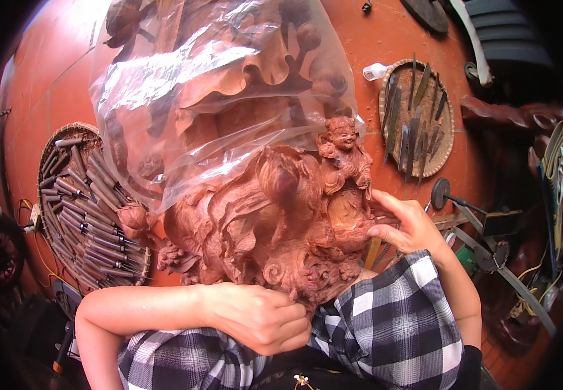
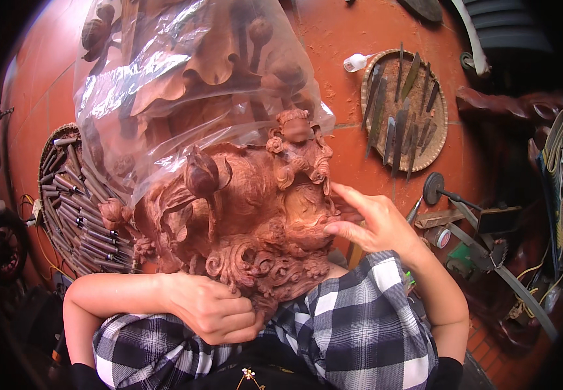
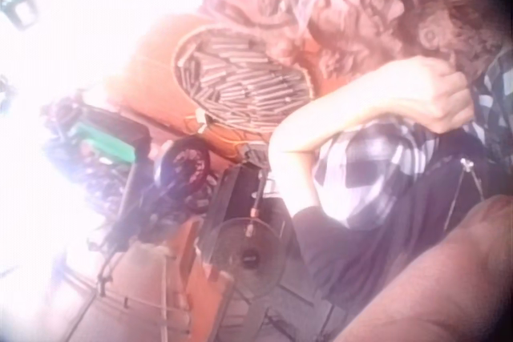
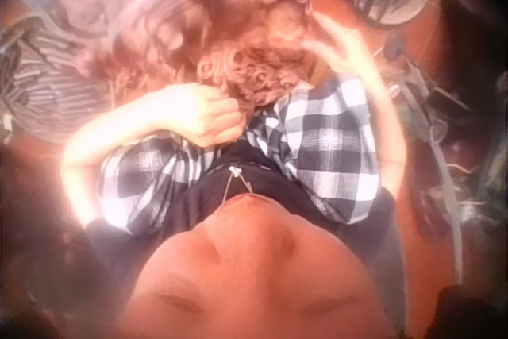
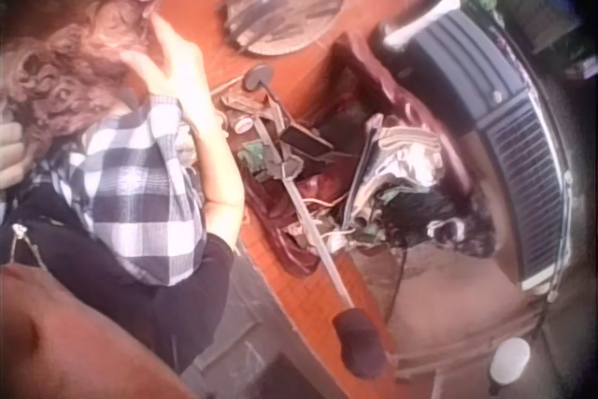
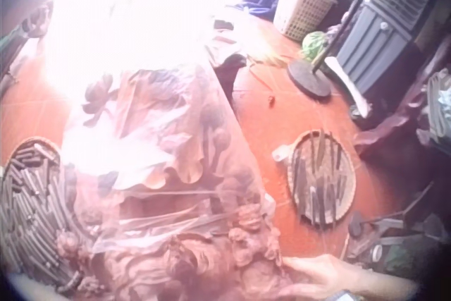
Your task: The person carves a wooden sculpture using a chisel and a rotary tool. They refine the details of a small figure and surrounding floral patterns on the wood, switching between tools to shape and smooth the surface.
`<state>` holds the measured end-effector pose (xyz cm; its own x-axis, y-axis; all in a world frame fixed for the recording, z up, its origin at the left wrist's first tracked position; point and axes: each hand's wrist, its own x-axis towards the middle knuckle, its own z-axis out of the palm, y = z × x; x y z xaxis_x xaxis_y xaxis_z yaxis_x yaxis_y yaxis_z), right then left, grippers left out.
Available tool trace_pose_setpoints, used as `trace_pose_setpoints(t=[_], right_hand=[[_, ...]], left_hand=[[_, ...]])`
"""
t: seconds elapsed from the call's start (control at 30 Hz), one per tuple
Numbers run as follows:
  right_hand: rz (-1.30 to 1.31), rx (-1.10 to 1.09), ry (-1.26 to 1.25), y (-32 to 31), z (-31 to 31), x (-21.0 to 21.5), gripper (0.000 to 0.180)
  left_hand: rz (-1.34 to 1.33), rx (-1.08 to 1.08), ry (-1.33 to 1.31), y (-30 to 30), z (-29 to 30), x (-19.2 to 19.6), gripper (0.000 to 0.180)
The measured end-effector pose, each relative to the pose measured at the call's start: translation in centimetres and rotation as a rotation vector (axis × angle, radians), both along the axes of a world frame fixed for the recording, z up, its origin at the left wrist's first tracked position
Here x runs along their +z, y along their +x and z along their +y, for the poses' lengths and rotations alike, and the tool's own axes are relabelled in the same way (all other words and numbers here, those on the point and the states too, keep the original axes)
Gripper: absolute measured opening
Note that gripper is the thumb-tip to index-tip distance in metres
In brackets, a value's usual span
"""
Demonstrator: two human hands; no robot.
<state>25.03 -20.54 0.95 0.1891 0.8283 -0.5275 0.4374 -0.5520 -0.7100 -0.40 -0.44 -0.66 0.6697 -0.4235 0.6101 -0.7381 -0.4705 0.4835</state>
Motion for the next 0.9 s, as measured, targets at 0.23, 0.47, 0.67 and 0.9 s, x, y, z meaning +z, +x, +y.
trace_pose_setpoints(t=[0.23,0.47,0.67,0.9], right_hand=[[-0.092,0.006,-0.014,-1.1,-0.5,0.2,0.06],[-0.096,0.002,-0.035,-1.5,-0.2,0.2,0.059],[-0.122,-0.02,-0.016,-1.9,-0.3,0.4,0.056],[0.224,-0.469,-0.03,2.6,-0.8,-2.7,0.03]], left_hand=[[-0.001,0.011,0.001,0.0,-0.1,0.0,0.014],[-0.007,0.025,-0.011,-0.3,-0.2,-0.2,0.014],[-0.003,0.009,-0.014,-0.2,0.1,-0.1,0.013],[-0.013,-0.008,0.088,-0.1,0.7,0.5,0.015]])
